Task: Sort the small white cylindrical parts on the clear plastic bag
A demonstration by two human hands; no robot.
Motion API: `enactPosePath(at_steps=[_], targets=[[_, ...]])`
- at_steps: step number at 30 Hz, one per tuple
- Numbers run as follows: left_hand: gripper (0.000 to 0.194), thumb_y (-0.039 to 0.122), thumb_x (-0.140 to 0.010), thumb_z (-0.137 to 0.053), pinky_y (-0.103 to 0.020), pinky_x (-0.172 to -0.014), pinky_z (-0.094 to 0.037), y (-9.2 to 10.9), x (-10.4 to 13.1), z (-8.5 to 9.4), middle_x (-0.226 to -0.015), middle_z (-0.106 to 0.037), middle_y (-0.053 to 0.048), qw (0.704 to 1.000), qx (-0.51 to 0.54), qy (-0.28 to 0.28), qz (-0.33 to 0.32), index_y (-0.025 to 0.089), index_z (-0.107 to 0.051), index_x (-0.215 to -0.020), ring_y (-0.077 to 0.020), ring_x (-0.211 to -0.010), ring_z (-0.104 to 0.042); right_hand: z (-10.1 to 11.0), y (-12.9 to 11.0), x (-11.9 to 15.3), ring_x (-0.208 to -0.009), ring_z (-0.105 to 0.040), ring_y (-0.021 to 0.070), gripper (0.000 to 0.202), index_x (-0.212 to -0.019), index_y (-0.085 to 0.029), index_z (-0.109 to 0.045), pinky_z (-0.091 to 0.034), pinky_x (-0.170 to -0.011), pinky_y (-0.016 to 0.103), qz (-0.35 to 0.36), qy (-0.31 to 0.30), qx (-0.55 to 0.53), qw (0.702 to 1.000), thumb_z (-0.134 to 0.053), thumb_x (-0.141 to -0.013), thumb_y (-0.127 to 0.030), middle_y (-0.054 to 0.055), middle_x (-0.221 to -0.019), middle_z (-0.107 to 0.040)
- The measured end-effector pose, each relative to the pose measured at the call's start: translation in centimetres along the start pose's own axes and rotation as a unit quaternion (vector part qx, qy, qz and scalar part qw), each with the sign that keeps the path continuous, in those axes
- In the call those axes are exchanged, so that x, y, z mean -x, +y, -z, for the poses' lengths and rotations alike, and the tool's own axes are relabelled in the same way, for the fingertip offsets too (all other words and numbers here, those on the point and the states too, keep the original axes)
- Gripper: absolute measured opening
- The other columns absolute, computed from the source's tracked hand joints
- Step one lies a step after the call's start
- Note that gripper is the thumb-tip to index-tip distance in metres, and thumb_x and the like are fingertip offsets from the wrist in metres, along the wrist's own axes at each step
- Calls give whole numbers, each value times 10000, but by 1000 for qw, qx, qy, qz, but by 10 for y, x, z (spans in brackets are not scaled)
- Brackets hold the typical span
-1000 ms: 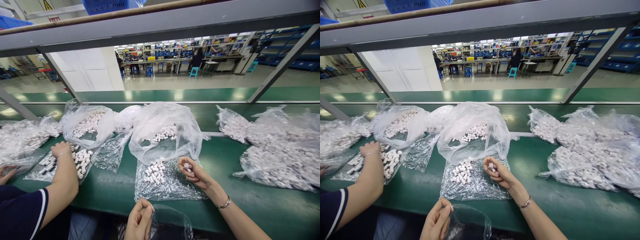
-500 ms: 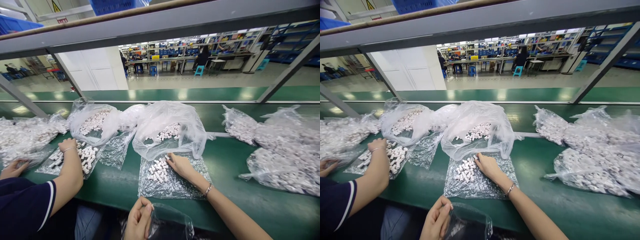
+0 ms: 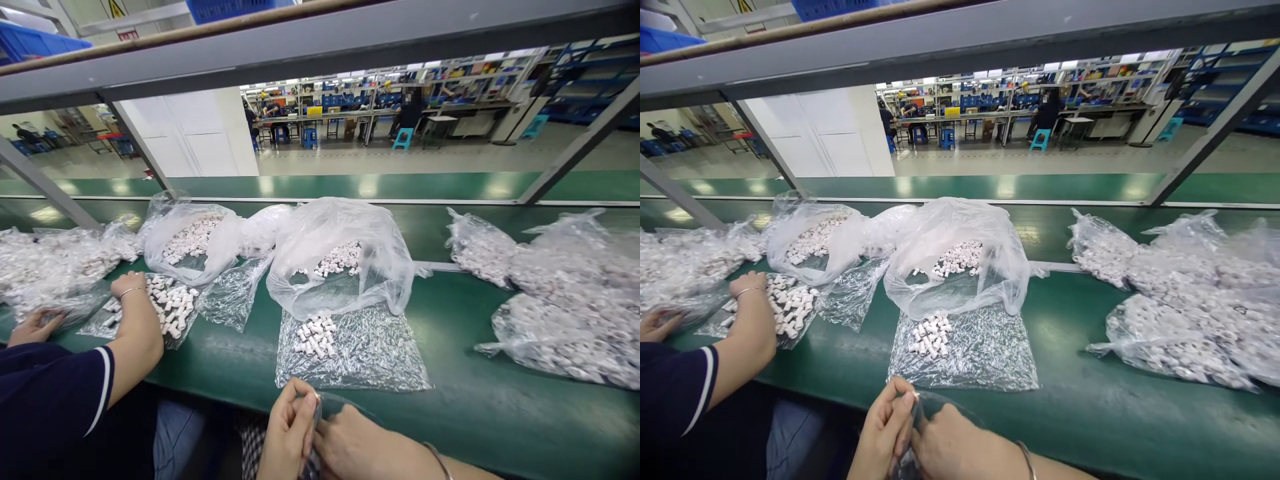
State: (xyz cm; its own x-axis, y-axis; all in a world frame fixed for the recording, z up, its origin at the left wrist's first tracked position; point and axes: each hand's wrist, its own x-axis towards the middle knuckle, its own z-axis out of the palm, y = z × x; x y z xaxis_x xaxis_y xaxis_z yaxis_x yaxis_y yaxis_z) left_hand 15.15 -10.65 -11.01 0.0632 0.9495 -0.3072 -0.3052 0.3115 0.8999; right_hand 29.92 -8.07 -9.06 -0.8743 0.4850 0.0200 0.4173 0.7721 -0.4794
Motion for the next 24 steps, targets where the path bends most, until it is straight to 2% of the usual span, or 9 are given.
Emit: enactPosePath(at_steps=[2,5,7,9,11,13,18,21,24], targets=[[470,635,-821,-635,-150,-377,-128,0,2,2,-380,-322,120,1000,1,2,0,181,-519,-800,-16,-332,-169,1,3,-3,-960,-639,300,243,-1106,-195,-642,-494,-690,380,34,-5,0,999,-619,-865,-221,127,-1119,-690],[482,647,-800,-651,-145,-380,-151,-2,3,7,-387,-307,123,1000,6,14,3,183,-519,-804,-21,-346,-180,37,15,0,-1017,-632,234,227,-1144,-257,-628,-494,-820,327,60,-42,-105,992,-587,-922,-285,43,-1115,-688],[478,646,-801,-650,-143,-377,-154,-3,3,9,-384,-300,125,1000,6,17,6,187,-517,-803,-21,-340,-176,60,32,3,-899,-651,185,148,-1076,-279,-639,-482,-768,286,1,-34,-168,985,-546,-961,-289,1,-1001,-701],[468,644,-818,-631,-142,-368,-139,-4,2,10,-372,-298,126,1000,4,11,11,190,-520,-804,-19,-320,-162,69,56,2,-760,-632,169,146,-959,-264,-630,-445,-669,283,-111,49,-170,978,-493,-989,-304,-3,-878,-689],[471,651,-821,-622,-144,-361,-130,-5,1,9,-362,-294,126,1000,4,9,17,189,-527,-803,-20,-314,-151,62,85,-2,-668,-586,176,166,-907,-241,-600,-383,-594,296,-218,153,-120,956,-503,-978,-356,19,-813,-663],[488,665,-805,-630,-149,-359,-131,-5,-1,8,-357,-283,126,1000,6,14,18,188,-529,-791,-23,-323,-140,46,110,-9,-641,-554,176,168,-919,-232,-574,-347,-580,298,-270,192,-83,940,-546,-947,-395,21,-803,-641],[481,654,-802,-643,-150,-366,-133,-6,-3,10,-354,-272,132,1000,7,16,17,189,-521,-780,-22,-334,-118,19,138,-22,-699,-566,174,199,-952,-223,-571,-353,-608,282,-291,181,-87,935,-554,-932,-420,0,-797,-620],[471,643,-806,-647,-142,-375,-136,-7,-4,11,-359,-266,133,1000,8,15,19,191,-516,-779,-20,-341,-117,21,139,-21,-689,-561,170,211,-898,-219,-591,-357,-605,279,-291,185,-122,931,-565,-930,-426,-4,-768,-621],[469,639,-810,-646,-141,-377,-135,-7,-5,12,-364,-265,133,1000,7,12,20,190,-516,-774,-19,-344,-121,30,138,-12,-668,-555,165,284,-854,-205,-593,-391,-592,279,-288,182,-265,902,-583,-916,-482,8,-765,-616]])
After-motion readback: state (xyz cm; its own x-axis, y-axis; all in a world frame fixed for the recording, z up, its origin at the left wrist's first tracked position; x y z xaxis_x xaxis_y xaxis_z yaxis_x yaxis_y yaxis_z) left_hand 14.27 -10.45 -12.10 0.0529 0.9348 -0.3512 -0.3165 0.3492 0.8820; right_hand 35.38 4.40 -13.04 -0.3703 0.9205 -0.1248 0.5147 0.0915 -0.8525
